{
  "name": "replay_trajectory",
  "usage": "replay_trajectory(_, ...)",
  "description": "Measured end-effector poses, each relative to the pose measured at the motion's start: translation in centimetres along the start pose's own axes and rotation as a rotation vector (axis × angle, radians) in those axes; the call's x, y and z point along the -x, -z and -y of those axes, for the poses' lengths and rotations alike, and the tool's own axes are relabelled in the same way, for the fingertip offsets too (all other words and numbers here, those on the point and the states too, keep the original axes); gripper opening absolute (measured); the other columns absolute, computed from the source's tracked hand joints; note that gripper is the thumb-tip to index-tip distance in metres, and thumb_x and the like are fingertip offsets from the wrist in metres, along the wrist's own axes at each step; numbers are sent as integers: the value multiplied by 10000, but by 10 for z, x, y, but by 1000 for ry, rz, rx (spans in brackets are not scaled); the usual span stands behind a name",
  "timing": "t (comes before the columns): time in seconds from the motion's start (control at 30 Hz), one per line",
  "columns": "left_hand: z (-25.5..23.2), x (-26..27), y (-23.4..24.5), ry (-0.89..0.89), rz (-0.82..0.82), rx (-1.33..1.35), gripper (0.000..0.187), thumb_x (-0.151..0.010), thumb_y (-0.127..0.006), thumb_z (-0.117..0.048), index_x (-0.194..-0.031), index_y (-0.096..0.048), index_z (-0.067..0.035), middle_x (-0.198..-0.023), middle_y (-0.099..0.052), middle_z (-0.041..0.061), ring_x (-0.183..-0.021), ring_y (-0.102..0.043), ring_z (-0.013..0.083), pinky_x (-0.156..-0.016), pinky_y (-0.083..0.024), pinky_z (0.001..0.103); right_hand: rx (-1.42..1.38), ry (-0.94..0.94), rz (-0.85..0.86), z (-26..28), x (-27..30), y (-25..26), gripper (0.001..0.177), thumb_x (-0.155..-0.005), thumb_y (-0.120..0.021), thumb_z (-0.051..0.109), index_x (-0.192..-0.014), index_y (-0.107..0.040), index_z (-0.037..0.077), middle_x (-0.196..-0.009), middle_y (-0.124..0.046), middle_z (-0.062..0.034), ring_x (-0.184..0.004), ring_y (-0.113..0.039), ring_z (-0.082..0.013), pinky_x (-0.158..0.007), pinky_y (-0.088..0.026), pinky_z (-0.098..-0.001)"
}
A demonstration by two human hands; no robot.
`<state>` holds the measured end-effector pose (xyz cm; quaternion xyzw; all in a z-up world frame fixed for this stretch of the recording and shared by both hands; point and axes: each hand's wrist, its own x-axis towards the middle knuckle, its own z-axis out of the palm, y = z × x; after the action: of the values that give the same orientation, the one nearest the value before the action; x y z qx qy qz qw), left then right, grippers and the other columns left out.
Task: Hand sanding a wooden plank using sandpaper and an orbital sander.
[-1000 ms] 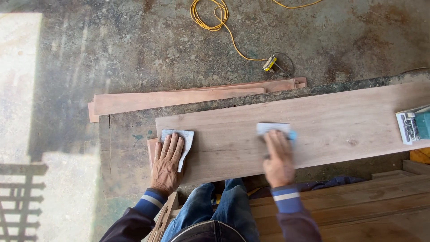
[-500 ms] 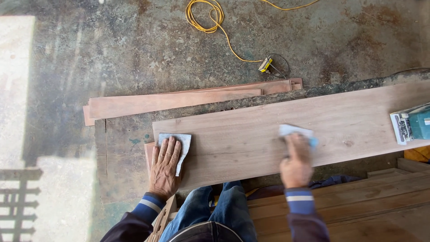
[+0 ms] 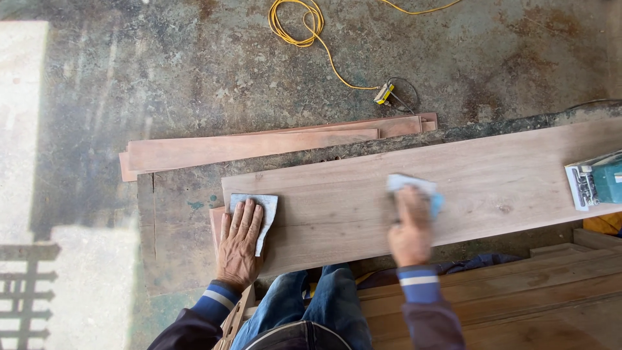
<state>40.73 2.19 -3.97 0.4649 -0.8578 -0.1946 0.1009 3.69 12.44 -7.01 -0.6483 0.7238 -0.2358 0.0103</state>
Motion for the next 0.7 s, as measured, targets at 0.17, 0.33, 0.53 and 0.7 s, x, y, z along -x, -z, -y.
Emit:
replay_trajectory(0.17, 0, -1, 2, 21, 21, 13, 845, -781, -627, -158, -1562, -315, -81, -1653, -250, 160, -1539, -195, 348, -1242, -97, 535, 284, -756, -147, -128, -5, -1, 459, -1039, -627, 25, -1492, -560, 36, -1575, -489, -184, -1508, -442, -356, -1301, -344, -444)
replay_trajectory(0.33, -2, 1, 1, 13, 1, 12, 837, -798, -624, -165, -1568, -308, -78, -1656, -245, 166, -1540, -193, 351, -1242, -97, 538, -48, -218, -51, 115, -39, -61, 769, -756, -617, -120, -1496, -456, 13, -1545, -404, -235, -1466, -362, -414, -1244, -196, -595)
replay_trajectory(0.53, 0, 1, -1, 14, 11, -4, 817, -819, -600, -159, -1574, -300, -76, -1660, -239, 169, -1544, -187, 354, -1242, -102, 545, -172, -218, 39, -9, -46, 2, 693, -884, -513, -151, -1528, -479, 102, -1609, -454, -142, -1387, -497, -304, -1172, -415, -392)
replay_trajectory(0.7, 4, 4, -8, 48, -66, 39, 768, -870, -564, -168, -1586, -305, -63, -1673, -246, 175, -1557, -189, 366, -1248, -105, 551, 329, -506, -76, -80, -29, -4, 505, -1017, -589, -12, -1516, -523, 23, -1618, -416, -199, -1528, -391, -382, -1307, -250, -477)
